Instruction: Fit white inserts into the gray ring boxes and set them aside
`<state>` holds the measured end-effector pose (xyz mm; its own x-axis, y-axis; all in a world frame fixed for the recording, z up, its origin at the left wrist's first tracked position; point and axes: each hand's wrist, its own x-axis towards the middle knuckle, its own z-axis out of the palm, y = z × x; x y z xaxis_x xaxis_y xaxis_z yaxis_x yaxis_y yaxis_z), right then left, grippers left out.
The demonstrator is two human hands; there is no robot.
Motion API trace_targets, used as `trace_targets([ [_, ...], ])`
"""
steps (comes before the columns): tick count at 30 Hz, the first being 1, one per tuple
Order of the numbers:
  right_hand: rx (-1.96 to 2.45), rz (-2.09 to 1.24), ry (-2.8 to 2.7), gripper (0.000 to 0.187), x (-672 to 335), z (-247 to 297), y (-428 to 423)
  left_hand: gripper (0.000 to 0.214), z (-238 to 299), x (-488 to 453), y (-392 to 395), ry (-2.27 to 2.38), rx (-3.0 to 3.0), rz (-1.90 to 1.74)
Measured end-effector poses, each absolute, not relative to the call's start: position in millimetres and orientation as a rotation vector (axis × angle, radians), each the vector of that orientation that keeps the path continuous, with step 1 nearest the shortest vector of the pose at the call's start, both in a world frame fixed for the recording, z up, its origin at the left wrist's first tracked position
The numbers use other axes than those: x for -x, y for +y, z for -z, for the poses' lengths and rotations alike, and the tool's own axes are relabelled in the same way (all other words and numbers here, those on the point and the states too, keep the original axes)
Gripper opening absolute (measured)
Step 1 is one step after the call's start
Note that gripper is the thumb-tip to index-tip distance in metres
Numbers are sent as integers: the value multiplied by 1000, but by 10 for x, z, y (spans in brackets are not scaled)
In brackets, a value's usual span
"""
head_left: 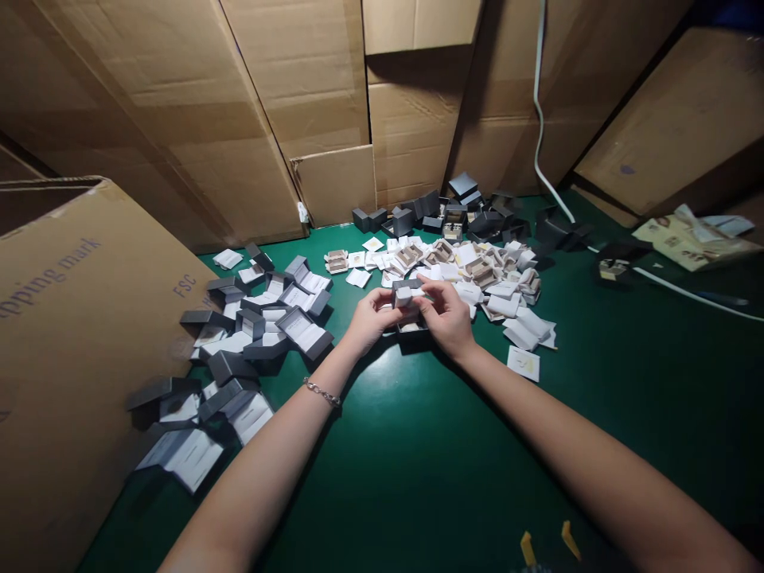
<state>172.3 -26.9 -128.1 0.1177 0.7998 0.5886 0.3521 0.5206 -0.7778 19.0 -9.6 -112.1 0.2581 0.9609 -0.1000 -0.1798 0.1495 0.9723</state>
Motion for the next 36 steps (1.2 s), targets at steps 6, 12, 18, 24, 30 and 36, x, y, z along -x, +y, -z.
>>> trace_targets([
  [6, 1069, -481, -1468, 18, -1745, 1321, -261, 42, 1122, -192, -94, 943, -1093, -1025],
  [12, 1088, -491, -1522, 20, -1772, 1288, -254, 44, 1150, -192, -86, 907, -1111, -1056],
  [18, 1062, -435, -1589, 18, -1784, 1227, -248, 42, 1154, -196, -94, 914, -1118, -1055],
  [24, 1086, -390, -1628, 18, -1792, 1206, -242, 36, 1137, -202, -109, 949, -1151, -1045],
  [30, 1115, -449, -1578, 19, -1789, 1274, -235, 35, 1138, -199, -106, 959, -1189, -1028],
  [36, 1061, -459, -1513, 28, -1753, 1355, -220, 36, 1138, -202, -103, 940, -1167, -1035],
])
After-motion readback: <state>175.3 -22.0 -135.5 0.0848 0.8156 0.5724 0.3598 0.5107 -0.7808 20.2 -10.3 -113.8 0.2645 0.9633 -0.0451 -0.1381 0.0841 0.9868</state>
